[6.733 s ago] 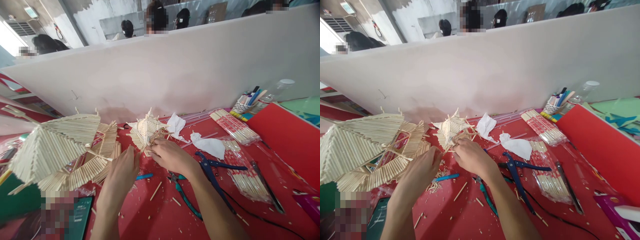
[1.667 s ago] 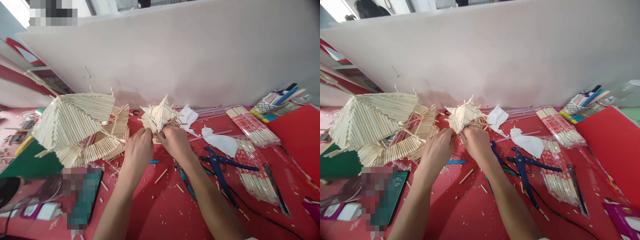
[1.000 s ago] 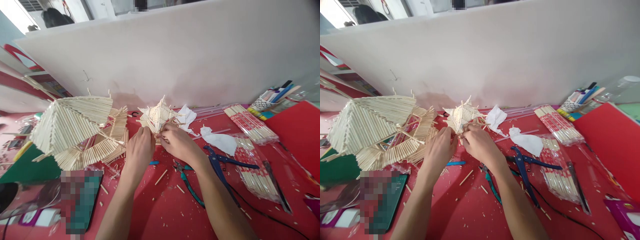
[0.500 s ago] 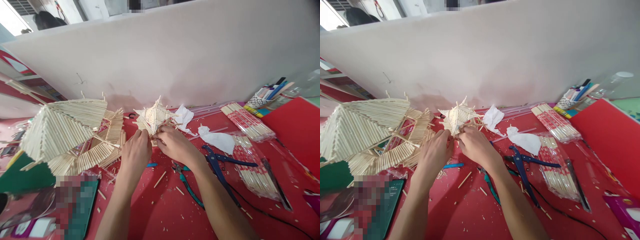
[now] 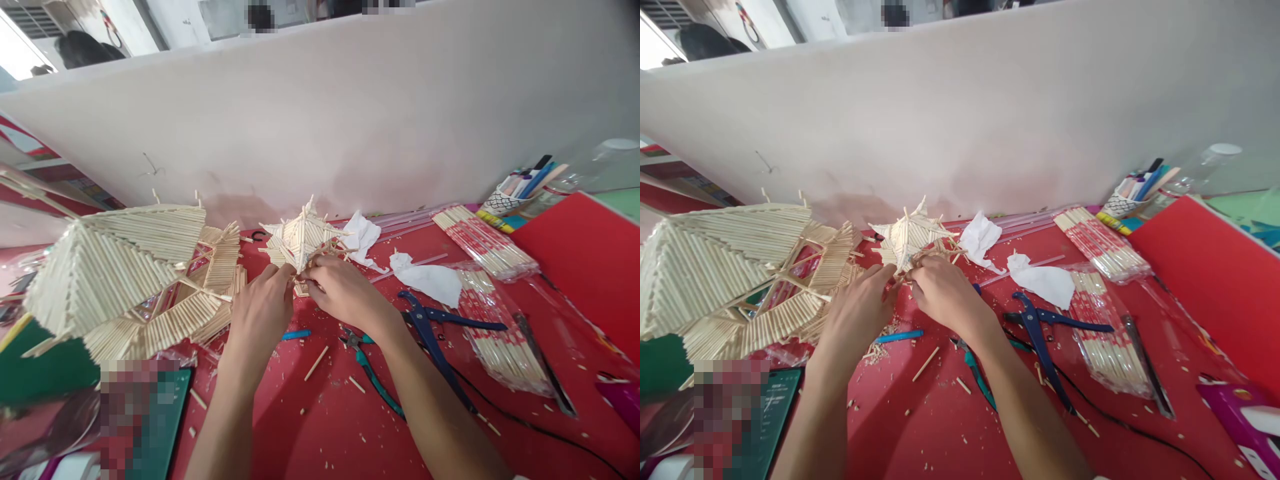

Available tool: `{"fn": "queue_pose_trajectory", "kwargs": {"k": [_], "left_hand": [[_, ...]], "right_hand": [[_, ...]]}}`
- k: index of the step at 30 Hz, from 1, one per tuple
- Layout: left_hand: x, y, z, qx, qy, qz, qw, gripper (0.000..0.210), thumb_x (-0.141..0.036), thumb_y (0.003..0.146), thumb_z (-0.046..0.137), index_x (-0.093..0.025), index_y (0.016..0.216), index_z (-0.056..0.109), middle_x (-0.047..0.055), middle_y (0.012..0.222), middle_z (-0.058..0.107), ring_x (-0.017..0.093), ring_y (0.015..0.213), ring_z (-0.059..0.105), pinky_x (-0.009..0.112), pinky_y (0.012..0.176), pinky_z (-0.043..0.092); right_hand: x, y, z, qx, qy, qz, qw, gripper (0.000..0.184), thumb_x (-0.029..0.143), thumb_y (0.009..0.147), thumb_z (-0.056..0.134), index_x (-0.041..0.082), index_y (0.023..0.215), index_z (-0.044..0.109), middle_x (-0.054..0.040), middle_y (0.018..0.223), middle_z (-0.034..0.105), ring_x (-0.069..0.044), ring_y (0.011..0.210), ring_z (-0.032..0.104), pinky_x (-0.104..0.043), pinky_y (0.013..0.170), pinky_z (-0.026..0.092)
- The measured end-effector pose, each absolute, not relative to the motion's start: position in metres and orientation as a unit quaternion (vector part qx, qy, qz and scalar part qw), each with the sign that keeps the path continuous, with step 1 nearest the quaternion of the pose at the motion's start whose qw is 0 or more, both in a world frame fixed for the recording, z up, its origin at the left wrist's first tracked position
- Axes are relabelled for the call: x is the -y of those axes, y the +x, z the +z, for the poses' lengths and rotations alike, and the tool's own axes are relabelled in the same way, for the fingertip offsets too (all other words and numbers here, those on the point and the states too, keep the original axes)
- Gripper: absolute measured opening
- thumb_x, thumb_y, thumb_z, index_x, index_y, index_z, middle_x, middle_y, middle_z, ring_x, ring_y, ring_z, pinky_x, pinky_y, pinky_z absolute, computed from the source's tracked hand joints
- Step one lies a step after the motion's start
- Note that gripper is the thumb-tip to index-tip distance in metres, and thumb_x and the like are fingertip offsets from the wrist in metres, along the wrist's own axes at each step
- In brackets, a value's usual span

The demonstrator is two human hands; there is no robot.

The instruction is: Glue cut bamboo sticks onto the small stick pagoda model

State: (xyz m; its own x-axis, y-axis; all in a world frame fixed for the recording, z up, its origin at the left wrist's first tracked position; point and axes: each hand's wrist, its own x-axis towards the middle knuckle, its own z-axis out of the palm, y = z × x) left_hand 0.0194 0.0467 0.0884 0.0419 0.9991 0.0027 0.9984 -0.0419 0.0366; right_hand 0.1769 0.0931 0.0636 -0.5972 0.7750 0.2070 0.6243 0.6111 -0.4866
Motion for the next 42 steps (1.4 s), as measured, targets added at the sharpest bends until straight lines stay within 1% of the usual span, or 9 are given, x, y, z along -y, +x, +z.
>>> {"fn": "queue_pose_trajectory", "kwargs": {"k": [2,8,14,17,23,26,30,37,42], "left_hand": [[-0.046,0.019,0.090,-0.691,0.722,0.016,0.022,0.018,-0.021,0.100,0.048,-0.026,0.112,0.060,0.005,0.102,0.070,0.022,0.087,0.070,0.031,0.075,0.044],[-0.043,0.017,0.093,-0.700,0.713,0.000,0.042,0.020,-0.018,0.100,0.045,-0.023,0.117,0.055,0.006,0.109,0.071,0.023,0.092,0.070,0.029,0.065,0.040],[-0.038,0.014,0.094,-0.693,0.720,-0.015,0.041,0.028,-0.010,0.096,0.044,-0.022,0.120,0.052,0.006,0.109,0.070,0.024,0.093,0.070,0.031,0.068,0.041],[-0.037,0.014,0.094,-0.692,0.720,-0.008,0.047,0.026,-0.010,0.096,0.043,-0.022,0.117,0.053,0.006,0.104,0.070,0.024,0.092,0.069,0.031,0.070,0.041],[-0.041,0.016,0.093,-0.702,0.710,0.007,0.052,0.014,-0.021,0.102,0.045,-0.022,0.112,0.054,0.005,0.105,0.071,0.023,0.095,0.069,0.031,0.069,0.039],[-0.045,0.018,0.090,-0.710,0.702,-0.001,0.049,0.011,-0.020,0.101,0.046,-0.022,0.108,0.054,0.004,0.104,0.070,0.024,0.093,0.070,0.031,0.065,0.036],[-0.049,0.020,0.086,-0.713,0.700,0.003,0.041,0.011,-0.019,0.099,0.048,-0.023,0.108,0.053,0.003,0.104,0.070,0.023,0.093,0.070,0.031,0.062,0.034],[-0.045,0.022,0.089,-0.710,0.702,-0.009,0.044,0.014,-0.019,0.100,0.047,-0.021,0.112,0.053,0.007,0.107,0.069,0.023,0.093,0.070,0.030,0.066,0.040],[-0.038,0.019,0.097,-0.702,0.710,-0.029,0.039,0.019,-0.013,0.100,0.042,-0.020,0.114,0.052,0.007,0.108,0.068,0.022,0.094,0.069,0.030,0.070,0.041]], "right_hand": [[-0.093,0.177,0.064,0.872,-0.402,0.190,0.206,0.022,0.011,0.098,0.054,0.015,0.092,0.075,-0.0095,0.099,0.069,-0.020,0.097,0.062,-0.032,0.085,0.046],[-0.094,0.177,0.062,0.871,-0.397,0.193,0.218,0.021,0.008,0.096,0.054,0.014,0.096,0.075,-0.0094,0.100,0.070,-0.020,0.099,0.062,-0.031,0.085,0.045],[-0.095,0.177,0.059,0.872,-0.395,0.186,0.221,0.023,0.010,0.098,0.053,0.013,0.098,0.076,-0.0103,0.101,0.071,-0.021,0.099,0.064,-0.032,0.087,0.045],[-0.095,0.177,0.059,0.875,-0.392,0.186,0.217,0.024,0.010,0.097,0.053,0.014,0.096,0.076,-0.0107,0.100,0.070,-0.021,0.099,0.064,-0.033,0.087,0.046],[-0.095,0.177,0.061,0.873,-0.391,0.192,0.221,0.023,0.010,0.098,0.053,0.014,0.096,0.075,-0.0108,0.099,0.071,-0.022,0.097,0.064,-0.033,0.085,0.046],[-0.096,0.177,0.061,0.869,-0.400,0.195,0.216,0.022,0.010,0.097,0.054,0.014,0.097,0.075,-0.0113,0.101,0.071,-0.022,0.098,0.064,-0.033,0.084,0.046],[-0.096,0.176,0.061,0.870,-0.401,0.196,0.210,0.022,0.012,0.098,0.053,0.014,0.098,0.075,-0.0111,0.101,0.072,-0.023,0.098,0.065,-0.033,0.084,0.045],[-0.096,0.178,0.063,0.873,-0.391,0.202,0.211,0.021,0.008,0.096,0.054,0.013,0.094,0.074,-0.0114,0.100,0.071,-0.022,0.097,0.064,-0.032,0.084,0.045],[-0.098,0.181,0.060,0.872,-0.371,0.220,0.232,0.022,0.007,0.095,0.054,0.013,0.091,0.074,-0.0109,0.097,0.070,-0.021,0.095,0.063,-0.034,0.087,0.046]]}}
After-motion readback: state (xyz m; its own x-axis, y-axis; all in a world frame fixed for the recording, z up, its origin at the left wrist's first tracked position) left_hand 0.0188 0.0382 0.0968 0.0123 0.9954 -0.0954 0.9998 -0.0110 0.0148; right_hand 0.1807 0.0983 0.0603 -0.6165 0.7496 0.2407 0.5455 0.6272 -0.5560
